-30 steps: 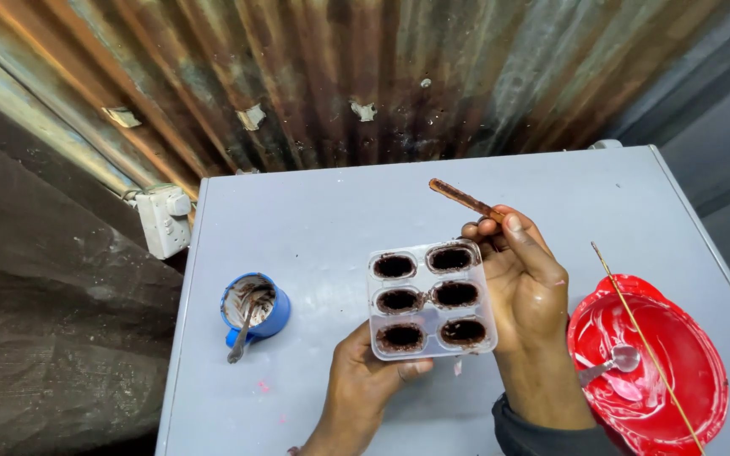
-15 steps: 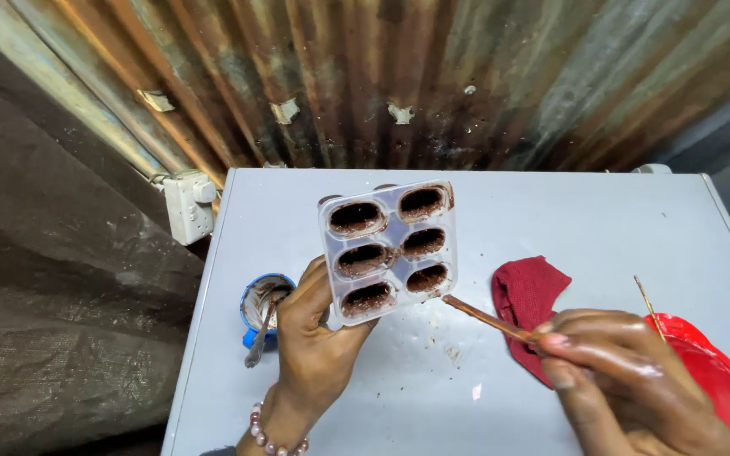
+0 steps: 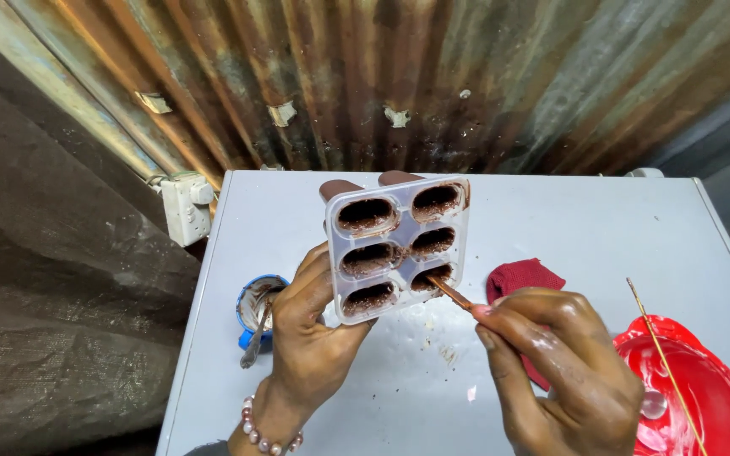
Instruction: The person cleans the top surface of a popsicle mold using a wooden stick to remove excess chocolate mixture before placing the mold into a chest freezer.
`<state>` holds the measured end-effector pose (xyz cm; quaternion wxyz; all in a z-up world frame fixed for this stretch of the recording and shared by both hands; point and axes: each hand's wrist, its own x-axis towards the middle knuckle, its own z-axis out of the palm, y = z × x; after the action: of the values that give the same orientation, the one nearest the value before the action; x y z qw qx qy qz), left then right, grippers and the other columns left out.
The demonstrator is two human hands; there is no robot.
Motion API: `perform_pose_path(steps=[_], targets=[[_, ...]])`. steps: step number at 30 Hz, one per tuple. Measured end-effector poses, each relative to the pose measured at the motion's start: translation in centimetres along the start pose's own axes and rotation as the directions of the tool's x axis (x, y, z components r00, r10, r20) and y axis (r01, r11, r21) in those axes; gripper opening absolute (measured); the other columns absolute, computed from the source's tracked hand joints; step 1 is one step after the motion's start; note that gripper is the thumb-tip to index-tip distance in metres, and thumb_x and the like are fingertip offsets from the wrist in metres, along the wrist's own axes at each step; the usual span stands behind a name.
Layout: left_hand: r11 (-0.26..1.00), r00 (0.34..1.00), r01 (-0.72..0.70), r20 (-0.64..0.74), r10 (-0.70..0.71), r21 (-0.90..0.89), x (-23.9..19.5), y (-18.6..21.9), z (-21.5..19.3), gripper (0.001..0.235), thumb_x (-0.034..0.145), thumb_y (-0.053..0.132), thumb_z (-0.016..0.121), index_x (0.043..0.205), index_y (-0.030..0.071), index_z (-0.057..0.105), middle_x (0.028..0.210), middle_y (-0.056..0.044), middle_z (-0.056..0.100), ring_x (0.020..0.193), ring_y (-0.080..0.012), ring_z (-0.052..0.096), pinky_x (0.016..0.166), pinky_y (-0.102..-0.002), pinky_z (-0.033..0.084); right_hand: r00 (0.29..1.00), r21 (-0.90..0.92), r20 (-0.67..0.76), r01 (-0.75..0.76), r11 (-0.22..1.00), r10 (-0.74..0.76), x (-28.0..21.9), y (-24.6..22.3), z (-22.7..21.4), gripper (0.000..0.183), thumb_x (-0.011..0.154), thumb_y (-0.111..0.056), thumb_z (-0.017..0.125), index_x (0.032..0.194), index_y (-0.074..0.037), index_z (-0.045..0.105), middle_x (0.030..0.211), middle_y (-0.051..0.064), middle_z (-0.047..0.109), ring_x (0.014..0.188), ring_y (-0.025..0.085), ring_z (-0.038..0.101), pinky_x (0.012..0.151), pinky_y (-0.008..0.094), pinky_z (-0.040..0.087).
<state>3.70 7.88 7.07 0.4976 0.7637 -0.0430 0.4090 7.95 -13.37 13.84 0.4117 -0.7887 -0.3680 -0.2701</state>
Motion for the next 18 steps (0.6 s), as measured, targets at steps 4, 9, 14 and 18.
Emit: perform_pose_path(steps=[4,9,14,18], targets=[[1.000,1.000,0.002,0.010,-0.002,-0.002,0.0,0.4,0.0,0.032,0.097,0.000,0.087,0.127,0.006,0.081,0.132,-0.012,0.083,0.129,-0.0309,0.078,0.113,-0.041,0.062,0.999,0.029,0.021,0.026,0.999,-0.026,0.1,-0.2,0.1,0.005,0.097,0.005,0.079,0.101,0.006,0.079,0.098,0.018,0.075,0.088,0.029,0.072,0.082,0.036,0.059],[1.000,1.000,0.001,0.012,-0.001,0.004,0.0,1.0,-0.1,0.029,0.096,-0.002,0.088,0.123,0.005,0.081,0.127,-0.012,0.084,0.124,-0.0298,0.079,0.109,-0.039,0.062,0.995,0.033,0.067,0.069,0.997,-0.071,0.2,0.1,0.0,0.005,0.098,0.008,0.077,0.103,0.006,0.079,0.096,0.016,0.073,0.088,0.030,0.072,0.081,0.038,0.059],[0.999,0.999,0.042,-0.005,-0.042,-0.011,0.3,1.1,-0.2,0.033,0.094,-0.006,0.082,0.124,0.007,0.082,0.128,-0.009,0.084,0.121,-0.0260,0.079,0.108,-0.037,0.061,0.998,0.023,0.035,0.057,0.998,-0.058,0.5,-0.2,-0.1,0.004,0.099,0.006,0.078,0.101,0.003,0.080,0.099,0.015,0.074,0.089,0.029,0.071,0.084,0.037,0.058],[0.999,0.999,0.036,-0.003,-0.036,-0.013,0.2,1.5,-0.2,0.033,0.096,-0.003,0.085,0.126,0.008,0.082,0.131,-0.010,0.084,0.124,-0.0266,0.080,0.109,-0.037,0.064,0.996,0.039,0.030,0.083,0.996,-0.084,0.9,-0.2,-0.1,0.007,0.098,0.009,0.078,0.104,0.006,0.080,0.095,0.016,0.072,0.088,0.031,0.072,0.082,0.037,0.058]])
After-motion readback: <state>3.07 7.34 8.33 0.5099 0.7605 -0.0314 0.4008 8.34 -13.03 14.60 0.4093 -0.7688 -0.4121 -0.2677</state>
